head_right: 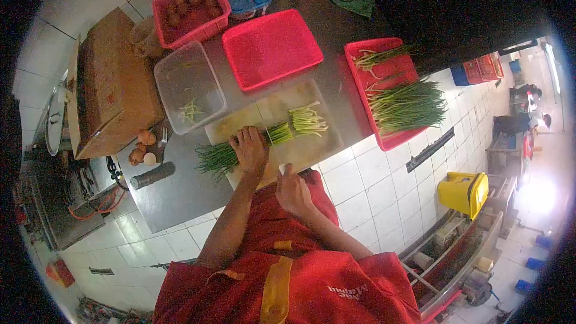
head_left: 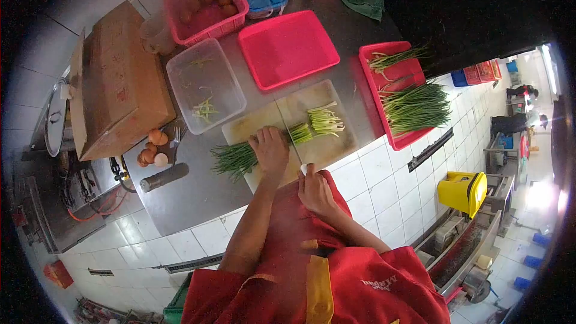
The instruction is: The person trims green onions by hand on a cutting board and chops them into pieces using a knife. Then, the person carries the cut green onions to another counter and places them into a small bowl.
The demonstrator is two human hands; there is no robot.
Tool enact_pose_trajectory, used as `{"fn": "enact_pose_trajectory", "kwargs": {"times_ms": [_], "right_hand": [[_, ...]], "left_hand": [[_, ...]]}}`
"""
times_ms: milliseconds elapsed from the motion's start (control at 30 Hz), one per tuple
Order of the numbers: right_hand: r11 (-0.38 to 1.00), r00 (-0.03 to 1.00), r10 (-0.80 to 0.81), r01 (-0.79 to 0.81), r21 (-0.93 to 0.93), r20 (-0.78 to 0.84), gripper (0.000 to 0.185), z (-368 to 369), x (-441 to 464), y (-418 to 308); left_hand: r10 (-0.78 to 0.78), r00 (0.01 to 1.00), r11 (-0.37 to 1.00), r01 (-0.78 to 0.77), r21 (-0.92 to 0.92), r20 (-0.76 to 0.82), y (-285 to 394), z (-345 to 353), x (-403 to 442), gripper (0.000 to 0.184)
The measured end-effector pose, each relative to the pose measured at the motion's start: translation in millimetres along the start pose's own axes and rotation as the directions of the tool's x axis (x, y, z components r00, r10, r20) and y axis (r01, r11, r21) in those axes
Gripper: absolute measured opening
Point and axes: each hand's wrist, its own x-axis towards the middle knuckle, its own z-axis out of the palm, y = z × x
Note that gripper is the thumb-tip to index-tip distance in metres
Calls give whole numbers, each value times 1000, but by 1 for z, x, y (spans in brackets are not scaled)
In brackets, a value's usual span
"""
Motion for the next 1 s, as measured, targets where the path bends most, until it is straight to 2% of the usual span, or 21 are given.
{"fn": "enact_pose_trajectory", "kwargs": {"times_ms": [200, 233, 433, 667, 1000], "right_hand": [[993, 992, 108, -105, -45, 67, 34, -15, -4, -17], [993, 992, 110, -107, -45, 68, 34, -13, -4, -14], [990, 991, 137, -136, -39, 11, 33, -12, -11, -15], [988, 989, 141, -138, -64, 44, 31, -13, -13, -17], [977, 979, 201, -196, -88, 44, 32, -9, -19, -15]], "left_hand": [[-13, 999, 999, 15, -43, 49, -1, 4, 0, 16], [-23, 996, 999, 27, -47, 86, -1, 3, 0, 17], [-7, 997, 999, 10, -36, 76, -1, 1, 0, 19], [10, 998, 1000, -9, -17, 54, -2, 1, 2, 19], [-9, 992, 1000, 11, -16, 124, -1, 1, 1, 21]]}}
